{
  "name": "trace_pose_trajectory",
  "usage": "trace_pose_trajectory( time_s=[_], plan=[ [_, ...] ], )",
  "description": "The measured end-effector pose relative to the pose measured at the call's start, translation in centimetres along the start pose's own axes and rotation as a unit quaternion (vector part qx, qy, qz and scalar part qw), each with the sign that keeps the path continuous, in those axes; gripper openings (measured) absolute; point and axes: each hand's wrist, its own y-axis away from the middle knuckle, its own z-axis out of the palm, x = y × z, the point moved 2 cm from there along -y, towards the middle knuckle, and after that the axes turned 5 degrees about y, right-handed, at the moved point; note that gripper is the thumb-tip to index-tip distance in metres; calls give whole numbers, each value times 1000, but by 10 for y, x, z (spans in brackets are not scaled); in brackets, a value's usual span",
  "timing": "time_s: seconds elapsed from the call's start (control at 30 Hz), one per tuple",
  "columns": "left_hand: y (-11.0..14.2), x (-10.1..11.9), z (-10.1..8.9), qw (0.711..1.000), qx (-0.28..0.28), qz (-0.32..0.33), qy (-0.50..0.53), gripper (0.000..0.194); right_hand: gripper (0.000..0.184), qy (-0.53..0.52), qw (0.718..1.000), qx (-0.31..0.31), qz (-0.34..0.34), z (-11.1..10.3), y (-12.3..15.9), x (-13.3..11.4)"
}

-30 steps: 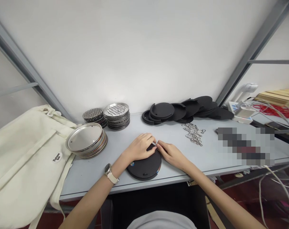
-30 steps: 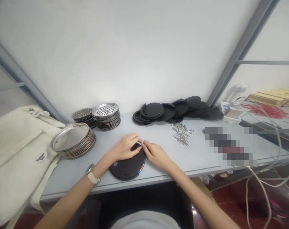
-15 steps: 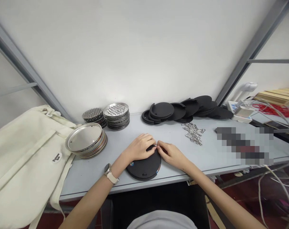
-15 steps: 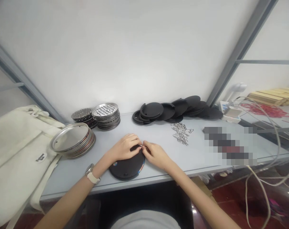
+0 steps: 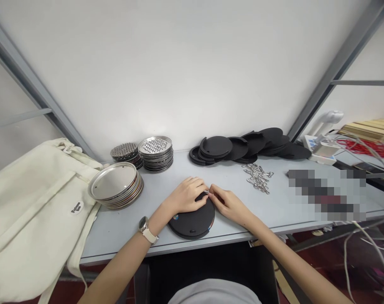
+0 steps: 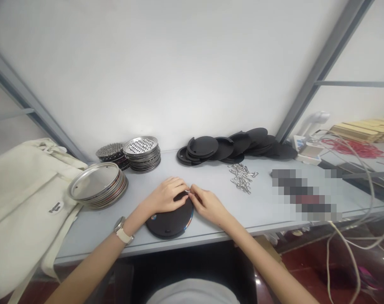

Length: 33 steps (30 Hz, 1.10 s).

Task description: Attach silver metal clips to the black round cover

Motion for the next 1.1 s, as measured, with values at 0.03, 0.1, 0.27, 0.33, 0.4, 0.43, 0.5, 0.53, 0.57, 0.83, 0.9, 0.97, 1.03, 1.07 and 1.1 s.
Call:
trace_pose_trajectory(
  time_s=[0.03, 0.1, 0.27, 0.33, 0.4, 0.43, 0.5, 0.53, 0.57, 0.83, 0.9, 0.97, 1.03, 1.07, 1.1],
  plan=[
    [0, 0, 0, 1000, -1, 3, -8, 14, 20, 4, 1000, -2, 1, 0, 0, 0],
    [0, 1, -1, 1000, -4, 12, -25, 16, 21, 11, 1000, -5, 1, 0, 0, 0],
    [0, 0, -2, 999, -8, 14, -43, 17, 21, 19, 1000, -9, -8, 2, -2, 2],
    [0, 0, -1, 999, -9, 9, -46, 17, 21, 23, 1000, -11, -9, 3, -2, 3],
    [0, 0, -1, 999, -7, 4, -47, 17, 20, 26, 1000, -11, -8, 3, -2, 3],
    [1, 0, -2, 999, -5, 2, -46, 17, 20, 28, 1000, -11, -7, 3, -2, 3],
    [1, 0, -2, 999, -3, -3, -36, 18, 20, 32, 999, -11, -6, 3, -2, 3],
    [1, 0, -2, 1000, -4, -4, -29, 18, 20, 34, 999, -10, -6, 3, -2, 3],
    [1, 0, -1, 1000, -5, -5, -22, 18, 20, 36, 999, -9, -7, 3, -2, 3],
    [1, -2, -2, 1000, 4, -16, 23, 17, 22, 37, 999, -7, -4, 2, -2, 4],
    [1, -2, -2, 999, 3, -21, 35, 17, 22, 34, 999, -10, 0, 2, -1, 4],
    [1, -2, -2, 999, 2, -24, 45, 17, 22, 29, 1000, -11, 5, 1, -1, 3],
    [0, -3, -2, 998, 1, -26, 53, 17, 23, 25, 1000, -10, 9, 1, -1, 4],
    [0, -3, -2, 998, 1, -27, 56, 17, 24, 24, 1000, -9, 11, 1, -1, 4],
    [0, -4, -1, 998, 1, -28, 57, 16, 24, 24, 1000, -8, 13, 1, -1, 4]
  ],
)
